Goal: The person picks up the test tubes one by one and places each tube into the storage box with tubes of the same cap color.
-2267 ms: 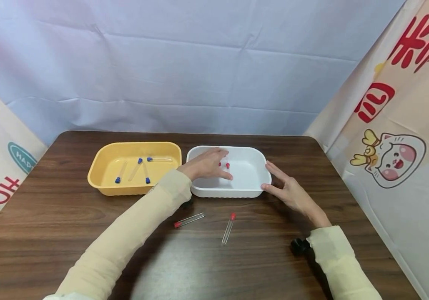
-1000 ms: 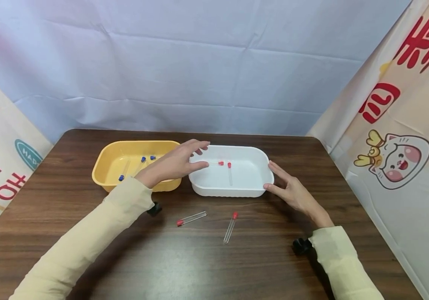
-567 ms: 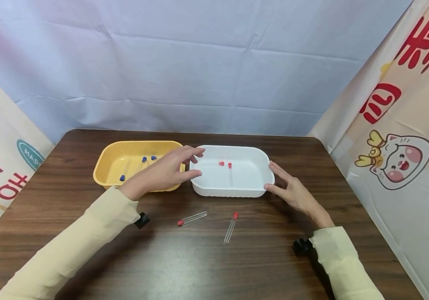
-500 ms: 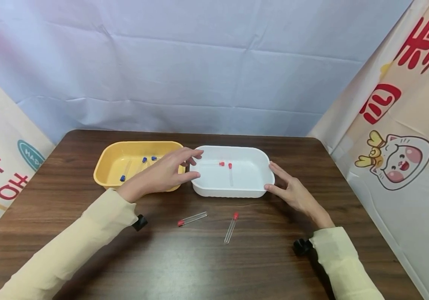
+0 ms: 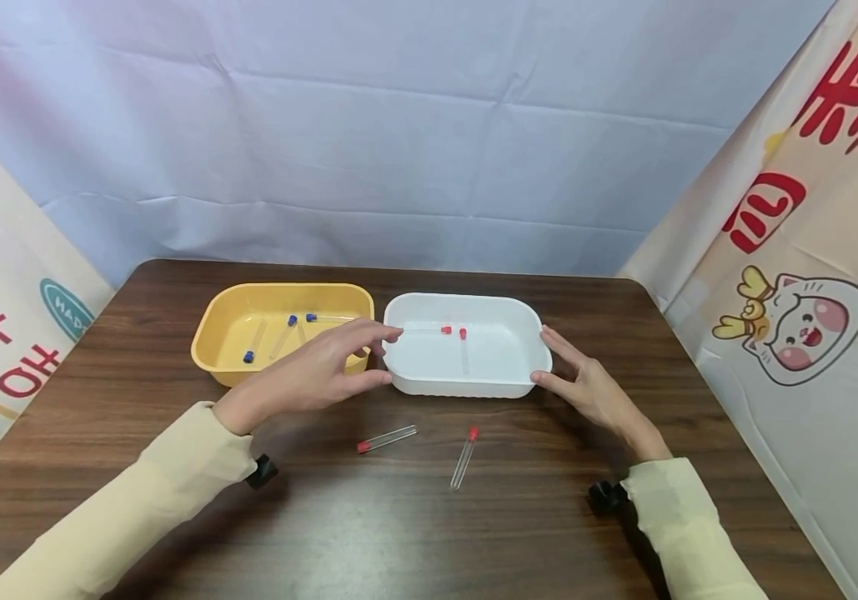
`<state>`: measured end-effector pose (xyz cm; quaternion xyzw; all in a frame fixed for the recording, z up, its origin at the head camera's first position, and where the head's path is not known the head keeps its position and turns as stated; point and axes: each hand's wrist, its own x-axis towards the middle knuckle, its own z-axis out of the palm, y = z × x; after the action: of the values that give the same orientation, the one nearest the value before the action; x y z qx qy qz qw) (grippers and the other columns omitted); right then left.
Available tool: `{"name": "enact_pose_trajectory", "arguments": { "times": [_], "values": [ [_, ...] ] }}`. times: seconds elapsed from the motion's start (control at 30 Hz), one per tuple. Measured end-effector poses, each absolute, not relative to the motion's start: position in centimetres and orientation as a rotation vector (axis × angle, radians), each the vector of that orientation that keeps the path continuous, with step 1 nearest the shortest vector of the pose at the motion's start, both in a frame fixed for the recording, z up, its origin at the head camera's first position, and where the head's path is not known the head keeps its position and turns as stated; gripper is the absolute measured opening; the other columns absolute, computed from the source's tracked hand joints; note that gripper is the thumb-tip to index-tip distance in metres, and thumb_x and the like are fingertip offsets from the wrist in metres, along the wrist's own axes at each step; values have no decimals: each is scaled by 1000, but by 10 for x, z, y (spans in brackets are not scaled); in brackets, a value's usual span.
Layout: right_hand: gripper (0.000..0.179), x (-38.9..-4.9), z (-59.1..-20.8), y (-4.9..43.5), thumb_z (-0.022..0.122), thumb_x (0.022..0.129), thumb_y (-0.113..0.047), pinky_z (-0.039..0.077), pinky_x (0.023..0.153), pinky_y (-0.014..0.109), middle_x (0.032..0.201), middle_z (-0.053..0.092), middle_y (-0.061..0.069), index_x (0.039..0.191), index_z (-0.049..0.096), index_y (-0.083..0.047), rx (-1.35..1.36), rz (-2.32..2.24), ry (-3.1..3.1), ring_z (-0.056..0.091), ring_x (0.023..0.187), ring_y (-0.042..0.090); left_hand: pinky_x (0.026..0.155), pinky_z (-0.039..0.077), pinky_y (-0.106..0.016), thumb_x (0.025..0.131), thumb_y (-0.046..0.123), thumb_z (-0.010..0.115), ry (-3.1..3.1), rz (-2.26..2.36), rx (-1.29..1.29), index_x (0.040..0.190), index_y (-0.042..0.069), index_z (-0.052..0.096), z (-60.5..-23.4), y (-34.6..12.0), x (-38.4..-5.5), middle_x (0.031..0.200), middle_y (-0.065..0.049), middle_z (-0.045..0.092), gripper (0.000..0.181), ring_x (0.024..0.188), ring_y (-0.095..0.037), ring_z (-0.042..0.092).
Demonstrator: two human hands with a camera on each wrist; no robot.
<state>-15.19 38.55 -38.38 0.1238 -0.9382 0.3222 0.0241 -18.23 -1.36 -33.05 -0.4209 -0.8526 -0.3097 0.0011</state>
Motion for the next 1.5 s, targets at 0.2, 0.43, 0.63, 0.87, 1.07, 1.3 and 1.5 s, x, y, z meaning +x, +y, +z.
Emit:
{"name": "enact_pose_trajectory", "arguments": {
  "times": [0.2, 0.43, 0.63, 0.87, 1.07, 1.3, 1.5],
  "values": [
    [74, -158, -396, 396, 66, 87, -30, 28, 98, 14, 151, 23, -2, 148, 26, -22, 384, 974, -2914, 28, 134, 25, 84, 42, -23, 87, 36, 65, -2654, -972, -1366, 133, 14, 50, -336, -19, -173, 109, 6, 52, 53, 92, -2, 47],
    [74, -158, -396, 396, 66, 87, -32, 28, 96, 10, 151, 23, -1, 148, 26, -21, 384, 982, -2913, 27, 134, 27, 89, 42, -21, 88, 39, 63, -2658, -962, -1397, 131, 17, 52, -345, -25, -161, 118, 10, 50, 50, 99, 1, 48],
    [73, -157, -396, 396, 66, 87, -30, 29, 97, 12, 151, 23, 1, 148, 26, -21, 386, 983, -2911, 27, 134, 27, 89, 43, -24, 89, 39, 61, -2666, -996, -1445, 130, 16, 53, -354, -29, -151, 122, 11, 50, 47, 105, -4, 50],
    [74, -157, -396, 396, 66, 87, -30, 30, 96, 12, 151, 23, 1, 148, 26, -20, 393, 1011, -2908, 27, 134, 26, 85, 45, -25, 88, 36, 63, -2725, -1011, -1441, 129, 17, 54, -367, -29, -147, 120, 4, 54, 46, 101, -8, 54],
    [74, -156, -392, 392, 67, 86, -25, 33, 98, 21, 151, 24, 6, 148, 27, -16, 381, 1022, -2910, 27, 134, 28, 80, 46, -24, 89, 34, 63, -2788, -961, -1445, 130, 14, 55, -377, -26, -146, 112, 3, 57, 46, 93, -9, 57],
    [70, -143, -366, 371, 67, 87, -19, 26, 93, 5, 149, 25, 14, 145, 30, -4, 376, 1031, -2905, 28, 133, 34, 67, 44, -21, 88, 31, 64, -2855, -881, -1416, 126, 14, 58, -386, -19, -147, 97, 3, 58, 42, 80, -10, 55],
    [70, -143, -366, 372, 67, 87, -18, 26, 91, 2, 149, 26, 13, 145, 31, -3, 390, 1056, -2890, 28, 133, 34, 69, 45, -24, 88, 31, 65, -2902, -800, -1377, 123, 15, 61, -395, -11, -149, 95, 5, 58, 38, 78, -6, 51]
  ]
}}
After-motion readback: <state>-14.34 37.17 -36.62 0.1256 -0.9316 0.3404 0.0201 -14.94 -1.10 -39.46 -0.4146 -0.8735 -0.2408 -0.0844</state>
